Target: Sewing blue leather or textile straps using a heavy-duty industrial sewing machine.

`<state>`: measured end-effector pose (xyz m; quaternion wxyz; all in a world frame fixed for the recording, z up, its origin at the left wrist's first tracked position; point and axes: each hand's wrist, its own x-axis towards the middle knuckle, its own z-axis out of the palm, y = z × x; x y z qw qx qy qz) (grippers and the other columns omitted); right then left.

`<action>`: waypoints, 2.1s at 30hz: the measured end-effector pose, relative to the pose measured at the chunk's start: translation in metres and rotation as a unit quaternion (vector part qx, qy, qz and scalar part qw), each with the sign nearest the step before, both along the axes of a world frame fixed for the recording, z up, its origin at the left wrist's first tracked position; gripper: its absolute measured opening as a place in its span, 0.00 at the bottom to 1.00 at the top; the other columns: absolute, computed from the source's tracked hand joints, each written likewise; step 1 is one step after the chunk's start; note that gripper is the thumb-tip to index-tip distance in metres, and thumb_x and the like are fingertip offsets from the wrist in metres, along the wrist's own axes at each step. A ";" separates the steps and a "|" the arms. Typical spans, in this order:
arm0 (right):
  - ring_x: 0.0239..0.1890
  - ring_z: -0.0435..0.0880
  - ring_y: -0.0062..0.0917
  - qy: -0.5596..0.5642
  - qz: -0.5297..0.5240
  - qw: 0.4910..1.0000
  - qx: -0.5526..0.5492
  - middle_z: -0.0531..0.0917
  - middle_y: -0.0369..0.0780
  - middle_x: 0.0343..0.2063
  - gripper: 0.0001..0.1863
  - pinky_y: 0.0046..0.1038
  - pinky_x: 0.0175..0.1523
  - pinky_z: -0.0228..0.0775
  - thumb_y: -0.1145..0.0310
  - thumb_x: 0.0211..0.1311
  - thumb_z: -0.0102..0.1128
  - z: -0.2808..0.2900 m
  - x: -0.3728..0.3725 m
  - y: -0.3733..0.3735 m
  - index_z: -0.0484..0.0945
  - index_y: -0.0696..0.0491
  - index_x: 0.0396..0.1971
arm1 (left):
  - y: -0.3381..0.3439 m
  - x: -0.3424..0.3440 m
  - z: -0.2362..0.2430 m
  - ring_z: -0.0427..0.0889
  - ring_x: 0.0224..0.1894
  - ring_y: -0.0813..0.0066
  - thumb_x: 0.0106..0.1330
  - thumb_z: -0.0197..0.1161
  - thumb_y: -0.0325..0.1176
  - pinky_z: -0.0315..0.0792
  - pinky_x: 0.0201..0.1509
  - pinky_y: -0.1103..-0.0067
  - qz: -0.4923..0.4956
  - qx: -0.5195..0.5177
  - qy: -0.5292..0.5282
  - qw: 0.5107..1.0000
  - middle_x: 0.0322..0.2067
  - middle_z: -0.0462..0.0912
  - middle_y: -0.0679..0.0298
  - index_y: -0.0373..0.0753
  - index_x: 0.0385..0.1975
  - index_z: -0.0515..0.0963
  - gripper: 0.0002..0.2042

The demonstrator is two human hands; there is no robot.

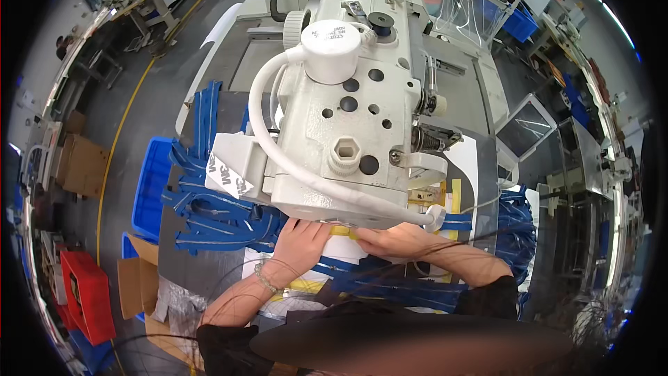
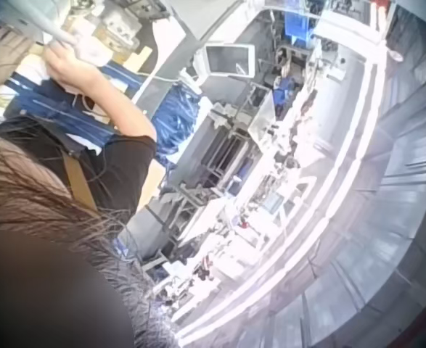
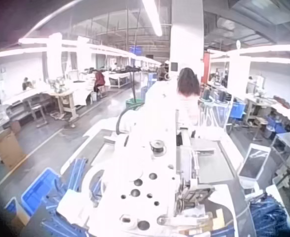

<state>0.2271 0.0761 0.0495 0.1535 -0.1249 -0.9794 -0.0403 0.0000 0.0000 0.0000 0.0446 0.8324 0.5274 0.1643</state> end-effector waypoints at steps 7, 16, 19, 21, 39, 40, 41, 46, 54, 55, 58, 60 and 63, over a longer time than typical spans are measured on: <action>0.26 0.68 0.24 0.031 0.006 0.997 -0.063 0.66 0.33 0.21 0.10 0.25 0.31 0.59 0.62 0.51 0.60 -0.022 0.004 0.004 0.67 0.47 0.23 | 0.001 0.005 0.008 0.73 0.47 0.69 0.55 0.57 0.36 0.60 0.50 0.61 0.000 0.096 0.062 0.993 0.40 0.77 0.70 0.50 0.38 0.78 0.11; 0.27 0.68 0.25 0.038 0.003 0.994 -0.105 0.67 0.34 0.21 0.10 0.26 0.32 0.60 0.63 0.52 0.60 -0.024 0.000 0.008 0.68 0.47 0.20 | 0.006 0.005 0.018 0.74 0.45 0.70 0.54 0.54 0.33 0.60 0.49 0.60 -0.003 0.099 0.075 0.992 0.37 0.77 0.71 0.50 0.39 0.78 0.12; 0.26 0.68 0.25 0.050 -0.002 0.995 -0.085 0.66 0.34 0.20 0.10 0.25 0.31 0.60 0.61 0.52 0.60 -0.023 0.000 0.009 0.68 0.47 0.20 | 0.004 0.005 0.018 0.73 0.45 0.73 0.55 0.53 0.33 0.58 0.54 0.64 -0.003 0.089 0.072 0.993 0.35 0.77 0.72 0.48 0.38 0.77 0.12; 0.26 0.67 0.24 0.046 -0.011 0.996 -0.074 0.66 0.33 0.20 0.10 0.24 0.31 0.60 0.61 0.52 0.60 -0.023 0.002 0.008 0.68 0.47 0.21 | 0.003 0.006 0.018 0.73 0.46 0.75 0.57 0.52 0.33 0.56 0.58 0.67 -0.004 0.080 0.078 0.994 0.35 0.77 0.74 0.47 0.38 0.77 0.11; 0.30 0.68 0.27 0.104 0.033 0.978 -0.177 0.75 0.36 0.35 0.11 0.27 0.32 0.60 0.67 0.53 0.60 -0.035 0.003 0.013 0.74 0.53 0.36 | 0.006 0.003 0.011 0.77 0.32 0.75 0.54 0.54 0.31 0.64 0.39 0.74 -0.021 0.086 0.082 0.993 0.23 0.78 0.73 0.48 0.33 0.80 0.09; 0.31 0.68 0.27 0.104 0.030 0.979 -0.175 0.75 0.36 0.36 0.11 0.27 0.32 0.60 0.67 0.53 0.59 -0.038 0.003 0.013 0.74 0.53 0.36 | 0.007 0.002 0.012 0.77 0.30 0.75 0.54 0.54 0.31 0.64 0.38 0.75 -0.021 0.090 0.085 0.992 0.22 0.78 0.73 0.48 0.33 0.80 0.09; 0.31 0.69 0.27 0.103 0.027 0.979 -0.173 0.75 0.37 0.36 0.11 0.27 0.33 0.61 0.66 0.54 0.59 -0.041 0.003 0.013 0.74 0.54 0.36 | 0.008 0.002 0.012 0.77 0.28 0.74 0.54 0.54 0.31 0.65 0.37 0.75 -0.022 0.095 0.087 0.991 0.21 0.78 0.72 0.49 0.32 0.80 0.09; 0.31 0.69 0.27 0.050 0.029 0.988 -0.146 0.72 0.37 0.33 0.14 0.25 0.33 0.62 0.64 0.56 0.56 -0.038 0.005 0.012 0.73 0.54 0.40 | 0.005 -0.001 0.004 0.78 0.27 0.75 0.55 0.53 0.32 0.64 0.35 0.76 -0.031 0.071 0.089 0.993 0.21 0.78 0.73 0.51 0.32 0.80 0.09; 0.33 0.70 0.26 0.016 0.008 0.998 -0.068 0.71 0.36 0.31 0.12 0.22 0.37 0.65 0.66 0.57 0.53 -0.055 0.007 0.011 0.73 0.54 0.39 | 0.007 -0.003 0.012 0.78 0.31 0.77 0.56 0.53 0.33 0.64 0.39 0.74 -0.025 0.060 0.122 0.990 0.26 0.80 0.76 0.52 0.33 0.79 0.09; 0.41 0.72 0.31 -0.035 0.051 0.998 0.018 0.74 0.41 0.38 0.15 0.28 0.46 0.66 0.68 0.54 0.57 -0.065 0.009 0.013 0.75 0.56 0.41 | 0.009 -0.002 0.015 0.78 0.34 0.77 0.56 0.54 0.33 0.64 0.41 0.74 -0.024 0.055 0.121 0.991 0.27 0.80 0.74 0.52 0.33 0.79 0.09; 0.44 0.76 0.33 -0.039 0.081 0.992 0.090 0.78 0.45 0.40 0.16 0.31 0.49 0.69 0.71 0.47 0.61 -0.040 0.006 0.002 0.77 0.59 0.39 | 0.011 -0.007 0.020 0.79 0.39 0.75 0.56 0.54 0.34 0.65 0.44 0.71 -0.017 0.070 0.125 0.989 0.30 0.81 0.70 0.51 0.35 0.80 0.09; 0.39 0.78 0.31 0.002 0.059 0.995 0.075 0.79 0.44 0.35 0.15 0.28 0.43 0.71 0.73 0.44 0.60 -0.027 0.005 -0.004 0.78 0.60 0.35 | 0.013 -0.006 0.022 0.78 0.41 0.73 0.56 0.55 0.35 0.66 0.46 0.69 -0.020 0.089 0.125 0.988 0.31 0.82 0.67 0.50 0.37 0.80 0.10; 0.29 0.75 0.25 0.065 0.059 0.993 0.076 0.77 0.39 0.26 0.10 0.25 0.34 0.66 0.73 0.40 0.57 -0.032 0.008 -0.002 0.77 0.58 0.27 | 0.017 -0.008 0.015 0.78 0.44 0.66 0.58 0.55 0.35 0.66 0.51 0.64 -0.025 0.101 0.151 0.983 0.34 0.82 0.61 0.45 0.38 0.80 0.11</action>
